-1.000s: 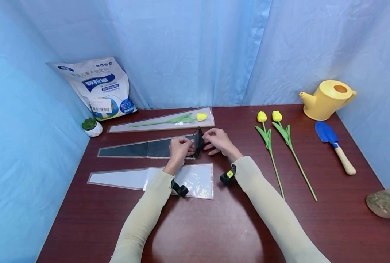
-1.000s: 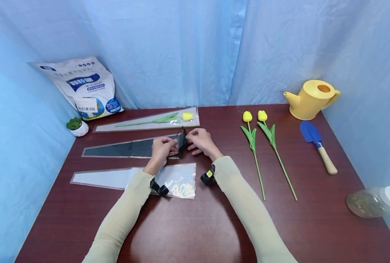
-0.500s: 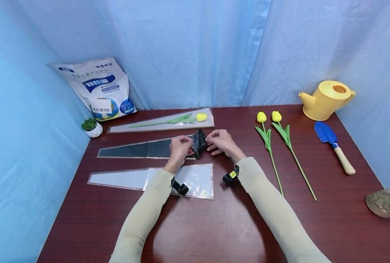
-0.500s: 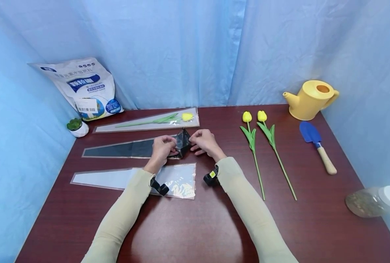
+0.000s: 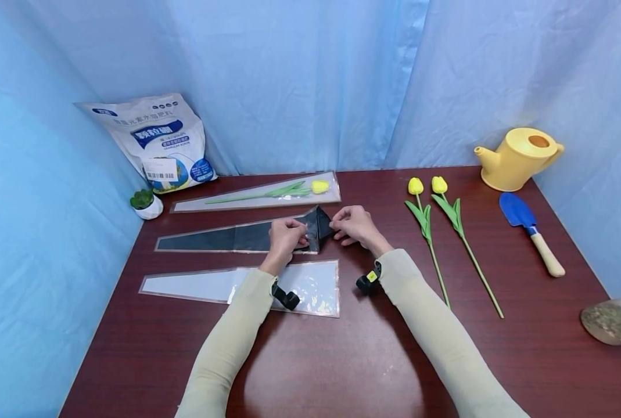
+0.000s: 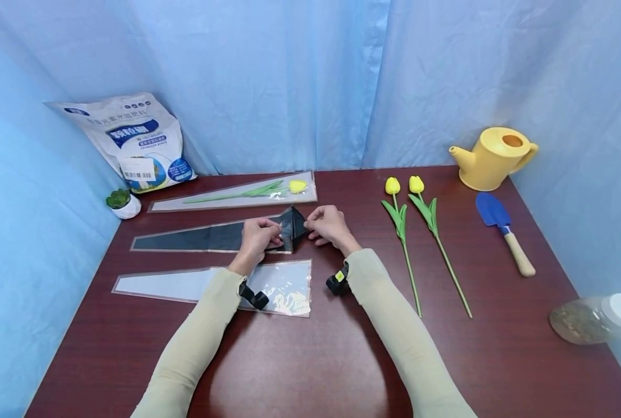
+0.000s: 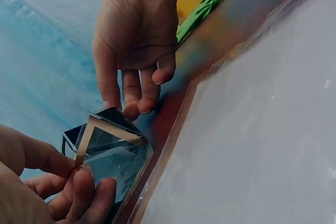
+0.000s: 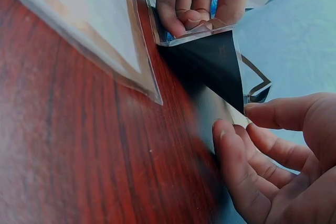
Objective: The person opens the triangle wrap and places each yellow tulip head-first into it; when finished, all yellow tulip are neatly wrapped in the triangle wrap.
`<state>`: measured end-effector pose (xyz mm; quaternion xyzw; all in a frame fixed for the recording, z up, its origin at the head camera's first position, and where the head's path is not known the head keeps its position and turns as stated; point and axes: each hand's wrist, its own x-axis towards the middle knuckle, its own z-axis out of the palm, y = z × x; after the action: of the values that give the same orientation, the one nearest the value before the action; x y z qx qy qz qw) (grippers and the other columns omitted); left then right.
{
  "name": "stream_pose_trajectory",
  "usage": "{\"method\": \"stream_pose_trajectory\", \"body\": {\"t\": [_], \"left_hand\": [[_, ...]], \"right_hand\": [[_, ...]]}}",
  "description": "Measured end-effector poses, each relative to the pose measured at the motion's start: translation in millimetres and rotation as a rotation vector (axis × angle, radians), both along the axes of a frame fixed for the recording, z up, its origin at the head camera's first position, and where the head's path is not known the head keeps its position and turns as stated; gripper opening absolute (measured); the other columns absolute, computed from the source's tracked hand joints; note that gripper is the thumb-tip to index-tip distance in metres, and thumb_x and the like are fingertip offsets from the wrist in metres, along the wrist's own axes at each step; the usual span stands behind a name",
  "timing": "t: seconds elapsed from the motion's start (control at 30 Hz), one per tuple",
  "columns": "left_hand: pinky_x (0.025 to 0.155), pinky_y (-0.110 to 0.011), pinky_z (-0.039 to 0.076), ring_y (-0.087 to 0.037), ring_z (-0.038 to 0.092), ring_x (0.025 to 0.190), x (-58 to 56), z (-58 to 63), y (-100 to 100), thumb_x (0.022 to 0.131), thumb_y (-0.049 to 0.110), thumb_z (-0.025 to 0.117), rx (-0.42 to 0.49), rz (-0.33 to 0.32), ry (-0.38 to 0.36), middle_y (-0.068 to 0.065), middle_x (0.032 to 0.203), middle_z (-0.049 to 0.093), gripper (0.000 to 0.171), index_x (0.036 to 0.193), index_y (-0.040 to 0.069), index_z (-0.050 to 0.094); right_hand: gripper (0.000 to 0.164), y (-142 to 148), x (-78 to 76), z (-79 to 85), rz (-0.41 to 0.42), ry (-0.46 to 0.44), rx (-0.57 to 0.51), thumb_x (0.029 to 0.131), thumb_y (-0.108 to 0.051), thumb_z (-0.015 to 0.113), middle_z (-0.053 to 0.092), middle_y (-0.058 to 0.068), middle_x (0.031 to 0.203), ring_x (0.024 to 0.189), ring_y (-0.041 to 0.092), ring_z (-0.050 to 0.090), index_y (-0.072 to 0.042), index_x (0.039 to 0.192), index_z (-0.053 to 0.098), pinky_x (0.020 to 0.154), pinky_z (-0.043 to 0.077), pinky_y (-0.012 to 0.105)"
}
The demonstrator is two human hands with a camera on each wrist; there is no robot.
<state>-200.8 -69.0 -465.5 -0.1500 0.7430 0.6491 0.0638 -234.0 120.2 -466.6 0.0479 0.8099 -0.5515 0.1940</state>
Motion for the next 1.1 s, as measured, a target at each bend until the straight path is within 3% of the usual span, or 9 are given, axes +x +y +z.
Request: {"method": "stream_pose_trajectory", "body": {"t": [0.3,0.6,0.9,1.1], "left_hand": [[0.053,-0.028,0.059,-0.010,0.063,0.048,-0.7,-2.1,1.4,0.087,-0.001,0.066,-0.024,0.005,0.016,-0.002,0.062,0.065,0.011,0.090,-0.008,0.074],[0.053,-0.026,0.058,-0.009,0.061,0.049,0.3,-3.4,2.0,0.087,-0.001,0.064,-0.014,0.019,0.021,0.000,0.060,0.062,0.011,0.086,-0.006,0.074],[0.054,-0.026,0.058,-0.009,0.062,0.049,0.7,-4.2,1.9,0.087,0.000,0.065,-0.036,0.013,0.018,-0.001,0.061,0.063,0.010,0.086,-0.005,0.074],[0.054,-0.026,0.059,-0.009,0.062,0.050,0.8,-4.2,2.1,0.087,-0.001,0.066,-0.024,0.012,0.021,-0.002,0.062,0.065,0.009,0.086,-0.006,0.074]], "right_hand": [[0.018,-1.9,1.4,4.9,0.030,0.016,0.001,0.095,-0.022,0.067,0.073,0.013,0.100,0.067,0.013,0.071,-0.007,0.104,0.064,0.055,0.060,0.034],[0.024,6.9,7.1,21.1,0.061,0.039,-0.016,0.097,-0.028,0.066,0.069,0.020,0.114,0.077,0.020,0.073,-0.009,0.111,0.064,0.060,0.061,0.037],[0.033,43.5,19.6,40.0,0.037,0.123,-0.007,0.097,-0.030,0.066,0.067,0.026,0.120,0.095,0.037,0.073,-0.006,0.119,0.061,0.067,0.063,0.041],[0.043,77.4,32.4,51.0,0.005,0.183,0.013,0.097,-0.034,0.065,0.064,0.027,0.122,0.093,0.028,0.075,-0.004,0.126,0.058,0.069,0.063,0.040]]}}
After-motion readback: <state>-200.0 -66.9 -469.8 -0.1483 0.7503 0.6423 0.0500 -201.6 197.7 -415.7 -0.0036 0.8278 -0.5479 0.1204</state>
